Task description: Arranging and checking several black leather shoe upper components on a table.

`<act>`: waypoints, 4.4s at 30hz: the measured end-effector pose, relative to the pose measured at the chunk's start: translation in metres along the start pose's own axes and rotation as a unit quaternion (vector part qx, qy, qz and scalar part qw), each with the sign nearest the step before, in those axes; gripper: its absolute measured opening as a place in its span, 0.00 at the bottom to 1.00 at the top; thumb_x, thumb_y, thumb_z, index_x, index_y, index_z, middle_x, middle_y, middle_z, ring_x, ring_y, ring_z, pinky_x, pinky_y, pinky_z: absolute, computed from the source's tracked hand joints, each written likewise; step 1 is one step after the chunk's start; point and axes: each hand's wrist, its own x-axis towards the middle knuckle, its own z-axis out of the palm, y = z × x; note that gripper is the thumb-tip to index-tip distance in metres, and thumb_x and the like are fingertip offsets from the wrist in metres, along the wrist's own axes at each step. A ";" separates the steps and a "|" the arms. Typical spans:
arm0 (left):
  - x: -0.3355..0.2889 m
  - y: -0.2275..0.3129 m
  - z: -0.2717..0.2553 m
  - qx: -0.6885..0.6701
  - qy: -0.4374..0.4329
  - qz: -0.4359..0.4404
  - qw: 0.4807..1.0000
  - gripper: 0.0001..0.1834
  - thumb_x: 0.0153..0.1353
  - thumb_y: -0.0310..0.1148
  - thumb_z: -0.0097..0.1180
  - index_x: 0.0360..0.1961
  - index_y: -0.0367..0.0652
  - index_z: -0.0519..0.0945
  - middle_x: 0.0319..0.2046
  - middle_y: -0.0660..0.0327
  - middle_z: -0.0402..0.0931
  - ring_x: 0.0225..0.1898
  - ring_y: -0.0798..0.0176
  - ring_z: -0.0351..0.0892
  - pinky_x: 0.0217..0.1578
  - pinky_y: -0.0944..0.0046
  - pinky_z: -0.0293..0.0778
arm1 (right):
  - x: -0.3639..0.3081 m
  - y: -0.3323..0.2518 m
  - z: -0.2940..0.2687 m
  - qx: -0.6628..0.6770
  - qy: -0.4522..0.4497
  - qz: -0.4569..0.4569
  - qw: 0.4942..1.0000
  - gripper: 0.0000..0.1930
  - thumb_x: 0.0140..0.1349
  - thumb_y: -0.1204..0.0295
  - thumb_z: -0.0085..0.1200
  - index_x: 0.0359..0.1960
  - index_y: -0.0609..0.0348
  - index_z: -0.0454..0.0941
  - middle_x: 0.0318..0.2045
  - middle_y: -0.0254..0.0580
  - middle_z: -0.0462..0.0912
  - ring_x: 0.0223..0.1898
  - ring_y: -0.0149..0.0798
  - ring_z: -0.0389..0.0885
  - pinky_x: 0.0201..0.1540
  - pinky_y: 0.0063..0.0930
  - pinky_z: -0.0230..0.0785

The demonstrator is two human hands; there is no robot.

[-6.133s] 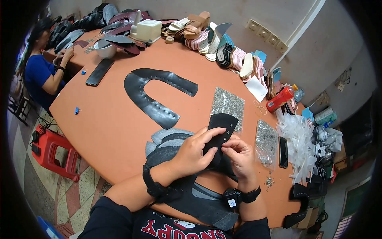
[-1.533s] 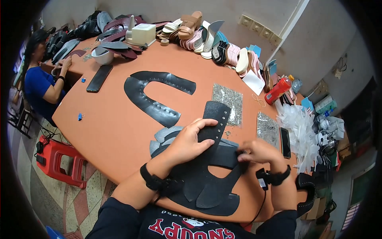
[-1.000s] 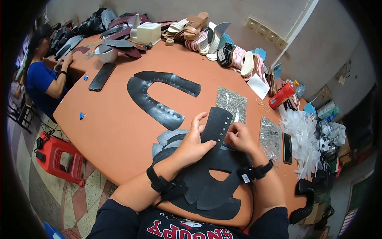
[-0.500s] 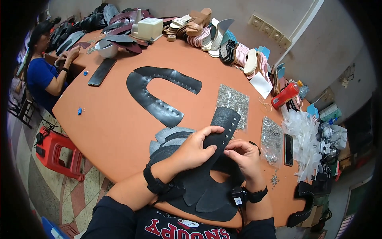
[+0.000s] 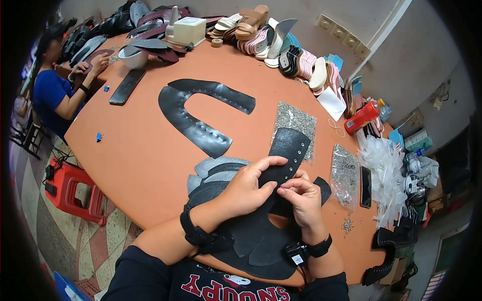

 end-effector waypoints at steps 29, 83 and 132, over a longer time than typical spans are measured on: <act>0.007 -0.008 0.000 -0.024 0.047 -0.064 0.997 0.23 0.49 0.21 0.60 0.48 0.36 0.72 0.45 0.61 0.72 0.47 0.69 0.72 0.49 0.70 0.69 | 0.061 0.023 -0.087 -0.395 -0.024 0.091 0.914 0.07 0.57 0.75 0.55 0.34 0.67 0.79 0.30 0.41 0.81 0.31 0.34 0.79 0.34 0.27 0.72; 0.003 -0.012 0.000 0.038 -0.004 -0.005 0.999 0.29 0.50 0.15 0.48 0.57 0.37 0.66 0.51 0.55 0.71 0.49 0.63 0.74 0.48 0.66 0.70 | 0.006 0.005 0.008 -0.023 -0.005 0.023 0.999 0.17 0.53 0.83 0.56 0.33 0.53 0.59 0.29 0.29 0.69 0.29 0.19 0.68 0.31 0.13 0.63; 0.007 -0.015 -0.007 0.074 0.017 -0.044 0.996 0.17 0.50 0.25 0.60 0.43 0.37 0.74 0.39 0.58 0.75 0.42 0.68 0.75 0.43 0.68 0.72 | 0.063 0.015 -0.073 -0.433 -0.027 0.039 0.900 0.06 0.56 0.75 0.56 0.32 0.66 0.77 0.27 0.40 0.79 0.30 0.33 0.78 0.34 0.26 0.70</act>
